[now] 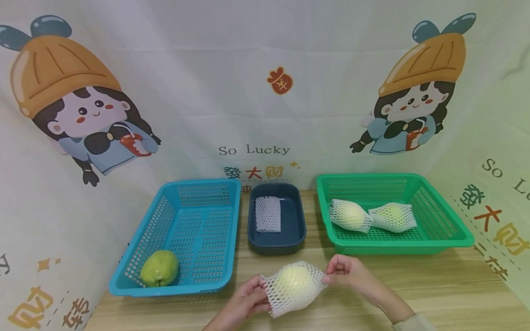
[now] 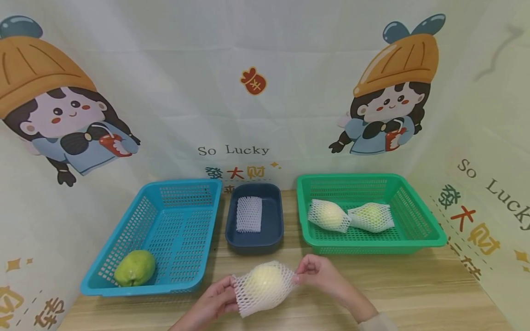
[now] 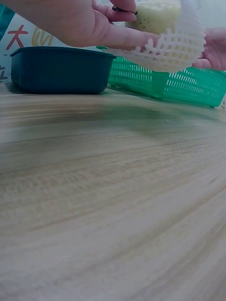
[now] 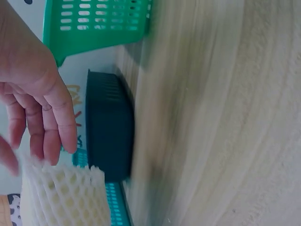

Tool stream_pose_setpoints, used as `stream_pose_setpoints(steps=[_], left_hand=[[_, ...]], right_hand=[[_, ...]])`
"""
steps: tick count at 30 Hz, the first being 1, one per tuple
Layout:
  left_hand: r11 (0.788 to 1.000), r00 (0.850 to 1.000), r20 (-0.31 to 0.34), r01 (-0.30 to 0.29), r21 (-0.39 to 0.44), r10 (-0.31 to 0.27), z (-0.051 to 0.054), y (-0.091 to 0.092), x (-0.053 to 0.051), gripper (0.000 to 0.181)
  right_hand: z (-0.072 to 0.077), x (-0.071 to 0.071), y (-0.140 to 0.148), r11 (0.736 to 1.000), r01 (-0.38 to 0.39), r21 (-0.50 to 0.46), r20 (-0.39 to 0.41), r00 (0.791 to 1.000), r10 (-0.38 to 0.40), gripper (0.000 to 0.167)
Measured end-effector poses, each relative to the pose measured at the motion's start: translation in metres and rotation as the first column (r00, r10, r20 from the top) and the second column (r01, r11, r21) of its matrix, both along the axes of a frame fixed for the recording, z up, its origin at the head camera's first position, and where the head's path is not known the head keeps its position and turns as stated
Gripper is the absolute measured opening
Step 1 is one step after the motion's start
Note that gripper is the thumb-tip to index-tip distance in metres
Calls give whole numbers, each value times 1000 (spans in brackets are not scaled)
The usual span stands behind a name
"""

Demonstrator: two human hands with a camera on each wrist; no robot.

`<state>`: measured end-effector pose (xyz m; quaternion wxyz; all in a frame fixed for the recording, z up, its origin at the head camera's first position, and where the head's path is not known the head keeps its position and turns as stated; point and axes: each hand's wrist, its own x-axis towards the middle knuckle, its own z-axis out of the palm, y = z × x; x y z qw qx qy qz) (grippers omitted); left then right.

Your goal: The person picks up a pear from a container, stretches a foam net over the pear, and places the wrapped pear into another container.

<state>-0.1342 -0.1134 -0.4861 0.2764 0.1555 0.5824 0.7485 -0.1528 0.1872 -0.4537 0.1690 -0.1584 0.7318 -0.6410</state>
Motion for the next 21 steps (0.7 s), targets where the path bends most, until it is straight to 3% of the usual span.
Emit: stream_pose_setpoints(steps=[4, 8, 14, 21], left_hand=[[1000, 999, 32, -7, -5, 7, 3, 0, 0, 2], [1000, 1000, 10, 13, 19, -14, 1, -1, -1, 4], [1000, 1000, -9, 3, 26, -3, 0, 4, -1, 5], [999, 1000, -1, -30, 33, 30, 0, 8, -2, 6]], right_hand=[[2, -4, 5, 1000, 7, 0, -45, 999, -7, 24], [2, -8, 3, 999, 21, 35, -106, 994, -17, 36], [-3, -11, -12, 993, -69, 95, -248, 965, 90, 33], [-6, -11, -20, 991, -101, 91, -220, 968, 119, 28]])
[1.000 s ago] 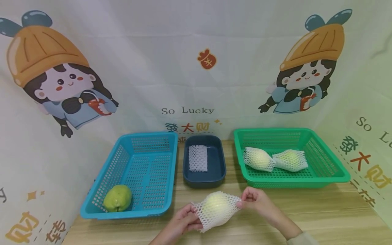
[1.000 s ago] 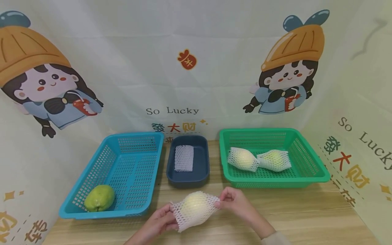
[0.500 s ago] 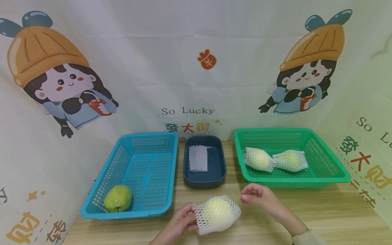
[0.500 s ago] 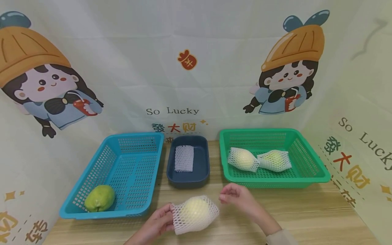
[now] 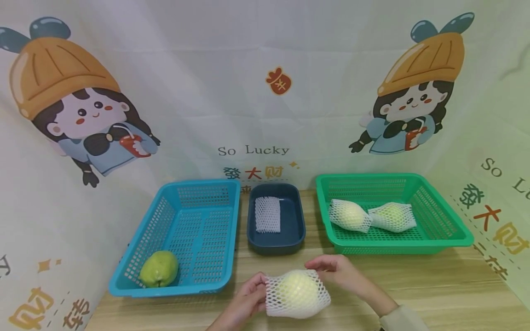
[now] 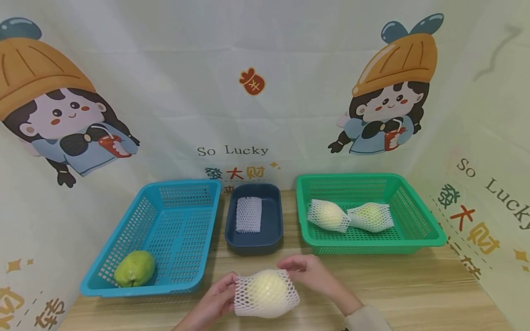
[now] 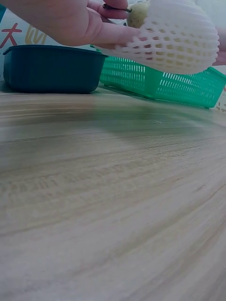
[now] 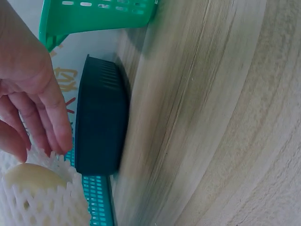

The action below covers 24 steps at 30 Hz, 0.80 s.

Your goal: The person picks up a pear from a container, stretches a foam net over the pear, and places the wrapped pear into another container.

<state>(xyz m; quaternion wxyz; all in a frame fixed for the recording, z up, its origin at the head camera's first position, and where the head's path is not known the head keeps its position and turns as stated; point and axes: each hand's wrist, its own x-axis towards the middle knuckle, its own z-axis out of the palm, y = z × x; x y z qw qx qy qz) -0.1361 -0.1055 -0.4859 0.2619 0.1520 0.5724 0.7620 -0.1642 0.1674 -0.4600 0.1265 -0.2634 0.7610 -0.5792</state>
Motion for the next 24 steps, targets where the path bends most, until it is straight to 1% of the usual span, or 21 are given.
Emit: stream_pose_setpoints(steps=[4, 10, 12, 19, 24], left_hand=[[1000, 1000, -11, -7, 8, 7, -1, 1, 0, 8], [1000, 1000, -2, -16, 6, 16, -1, 0, 0, 8], [1000, 1000, -2, -17, 6, 17, 0, -1, 0, 8], [1000, 1000, -7, -8, 6, 8, 2, -2, 0, 8], [1000, 1000, -20, -11, 3, 11, 2, -1, 1, 7]], right_hand=[[-2, -1, -2, 1000, 17, -2, -14, 1000, -17, 23], [-3, 1, 0, 995, 95, 30, -44, 995, -93, 19], [-2, 1, 2, 993, 109, 32, -50, 993, -108, 19], [0, 1, 7, 994, 106, -9, -56, 993, -107, 21], [0, 3, 9, 994, 104, -38, -23, 994, -105, 22]])
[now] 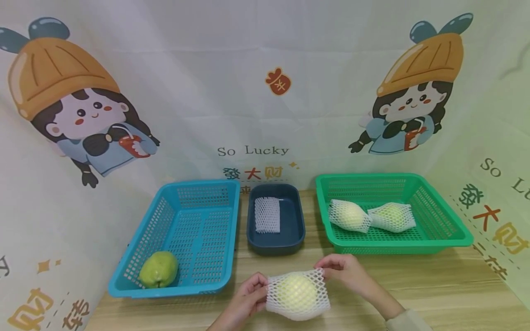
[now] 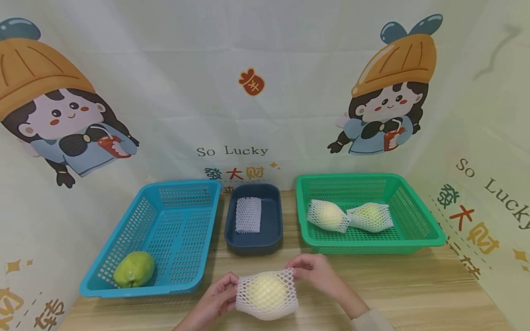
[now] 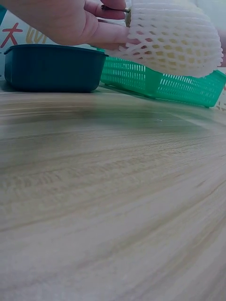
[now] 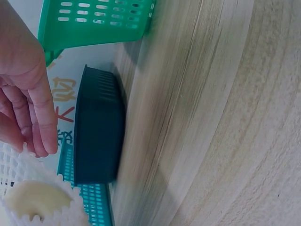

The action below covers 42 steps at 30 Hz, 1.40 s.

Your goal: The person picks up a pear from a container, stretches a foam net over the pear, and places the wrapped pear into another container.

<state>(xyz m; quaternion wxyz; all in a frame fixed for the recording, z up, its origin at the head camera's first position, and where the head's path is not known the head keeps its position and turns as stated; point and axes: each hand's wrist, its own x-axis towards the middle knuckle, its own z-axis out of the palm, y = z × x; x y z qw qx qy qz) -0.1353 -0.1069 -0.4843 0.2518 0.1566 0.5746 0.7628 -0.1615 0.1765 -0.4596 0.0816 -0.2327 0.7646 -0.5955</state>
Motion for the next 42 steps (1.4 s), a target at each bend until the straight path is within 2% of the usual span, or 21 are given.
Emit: stream_pose_setpoints(steps=[6, 13, 22, 25, 26, 27, 29, 32, 34, 38, 40, 42], left_hand=[[1000, 1000, -5, -12, -4, 12, -1, 0, 0, 9], [999, 999, -7, -42, -14, 42, -1, 0, -1, 6], [996, 997, -7, -76, -54, 76, 1, 2, -2, 4], [995, 997, -15, -79, -68, 78, 2, 5, -1, 11], [994, 997, -18, -78, -71, 77, 3, 6, -1, 16], [994, 997, -23, -78, -75, 77, 3, 6, -1, 22], [993, 996, -27, -82, -86, 80, 4, 8, 0, 28], [989, 995, -34, -96, -112, 93, 4, 11, 0, 31], [986, 994, -32, -108, -127, 104, 4, 13, 1, 31], [982, 992, -18, -127, -138, 126, 4, 15, 1, 32], [982, 991, -12, -133, -137, 133, 4, 15, 0, 31], [981, 991, -5, -134, -140, 135, 4, 15, 0, 32]], right_hand=[[1, 1, 1, 1000, -2, -2, 29, 1000, 2, 23], [5, 2, 2, 999, -4, 45, -22, 1000, 5, 25], [17, 5, 1, 999, 11, 53, -140, 990, -4, 22], [22, 10, -6, 993, 21, 117, -241, 970, 8, 21], [24, 13, -10, 985, 26, 169, -294, 955, 25, 22], [26, 16, -15, 972, 36, 233, -340, 939, 46, 25], [29, 23, -24, 924, 59, 377, -415, 903, 111, 35], [33, 33, -37, 820, 72, 568, -446, 864, 233, 55], [35, 38, -43, 757, 84, 648, -440, 852, 283, 65], [36, 44, -51, 652, 146, 744, -448, 833, 324, 76], [35, 46, -54, 614, 171, 770, -447, 832, 329, 78], [33, 46, -55, 594, 192, 782, -456, 825, 334, 78]])
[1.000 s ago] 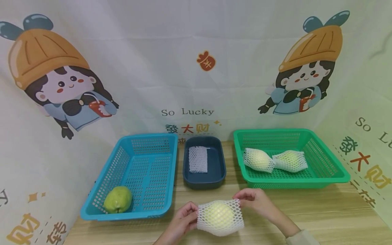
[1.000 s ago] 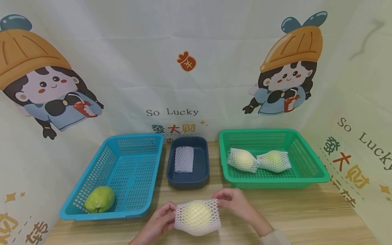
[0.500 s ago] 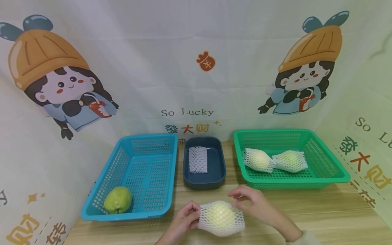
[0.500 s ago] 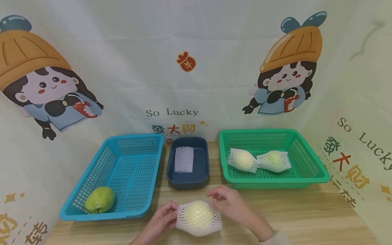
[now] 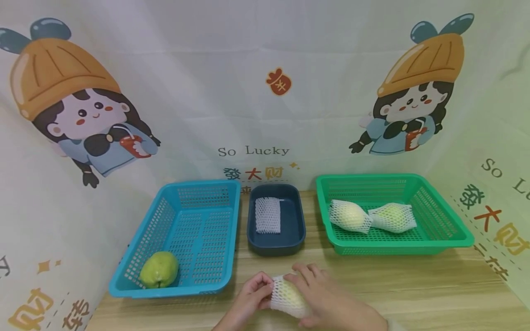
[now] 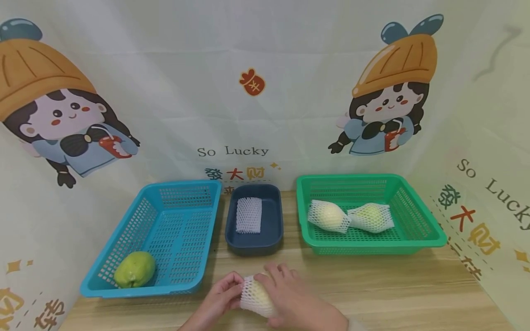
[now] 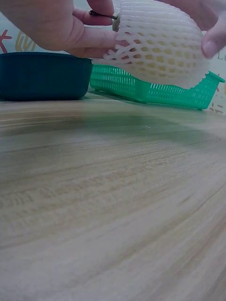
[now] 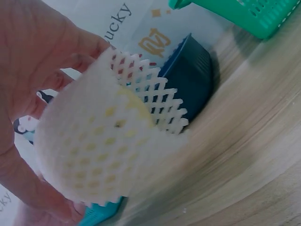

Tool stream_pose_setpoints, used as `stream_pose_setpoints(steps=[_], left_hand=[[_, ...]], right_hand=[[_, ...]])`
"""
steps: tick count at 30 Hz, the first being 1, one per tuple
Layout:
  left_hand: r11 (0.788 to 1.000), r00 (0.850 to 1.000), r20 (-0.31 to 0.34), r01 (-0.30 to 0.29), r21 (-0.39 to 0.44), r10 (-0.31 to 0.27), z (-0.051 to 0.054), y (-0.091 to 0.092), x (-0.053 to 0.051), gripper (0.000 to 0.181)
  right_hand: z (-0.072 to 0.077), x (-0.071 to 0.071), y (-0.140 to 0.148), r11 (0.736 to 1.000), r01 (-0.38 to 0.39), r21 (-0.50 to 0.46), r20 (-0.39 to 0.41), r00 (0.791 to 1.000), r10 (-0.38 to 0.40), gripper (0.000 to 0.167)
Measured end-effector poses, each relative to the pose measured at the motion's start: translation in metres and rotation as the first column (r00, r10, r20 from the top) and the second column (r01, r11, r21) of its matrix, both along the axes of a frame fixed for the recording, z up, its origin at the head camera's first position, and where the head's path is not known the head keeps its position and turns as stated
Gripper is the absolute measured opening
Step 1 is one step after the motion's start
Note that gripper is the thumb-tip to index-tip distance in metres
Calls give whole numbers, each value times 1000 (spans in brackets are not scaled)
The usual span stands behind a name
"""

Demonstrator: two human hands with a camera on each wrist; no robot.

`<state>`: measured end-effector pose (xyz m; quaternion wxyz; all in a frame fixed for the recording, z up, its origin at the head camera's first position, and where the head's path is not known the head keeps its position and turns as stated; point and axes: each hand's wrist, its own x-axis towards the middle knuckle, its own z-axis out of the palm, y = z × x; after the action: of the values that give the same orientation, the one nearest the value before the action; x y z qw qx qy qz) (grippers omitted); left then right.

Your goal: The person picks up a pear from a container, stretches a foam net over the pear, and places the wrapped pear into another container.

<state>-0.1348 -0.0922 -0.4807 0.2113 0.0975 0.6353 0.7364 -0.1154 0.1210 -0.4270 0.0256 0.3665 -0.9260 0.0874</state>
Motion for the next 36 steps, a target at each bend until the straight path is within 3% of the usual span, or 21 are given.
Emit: stream_pose_setpoints(steps=[9, 18, 22, 24, 26, 29, 32, 36], left_hand=[[999, 1000, -7, 16, -38, -17, 1, 0, 1, 29], [998, 999, -44, 24, -62, -27, 8, -1, 2, 28], [994, 993, -118, -7, -107, -6, 14, -5, 3, 30], [984, 981, -193, -43, -175, 8, 18, -8, 3, 28], [957, 957, -291, -96, -275, 12, 23, -11, 3, 24], [878, 905, -425, -194, -437, -11, 32, -16, 6, 17], [770, 851, -523, -297, -564, -56, 43, -22, 10, 13], [598, 765, -631, -449, -664, -127, 55, -31, 16, 13]], right_hand=[[-9, -3, 1, 998, -47, -32, -90, 995, 44, 69], [-9, -2, 4, 996, -57, -63, -55, 997, 53, 70], [-11, -2, 6, 994, -67, -87, -106, 993, 58, 71], [-11, -1, 8, 993, -67, -99, -117, 992, 56, 71], [-11, -1, 10, 992, -64, -109, -119, 992, 51, 71], [-9, -2, 12, 992, -53, -117, -117, 992, 39, 71], [-7, -2, 14, 991, -36, -129, -105, 994, 23, 72], [-6, -5, 19, 985, -22, -170, -89, 996, 7, 73]])
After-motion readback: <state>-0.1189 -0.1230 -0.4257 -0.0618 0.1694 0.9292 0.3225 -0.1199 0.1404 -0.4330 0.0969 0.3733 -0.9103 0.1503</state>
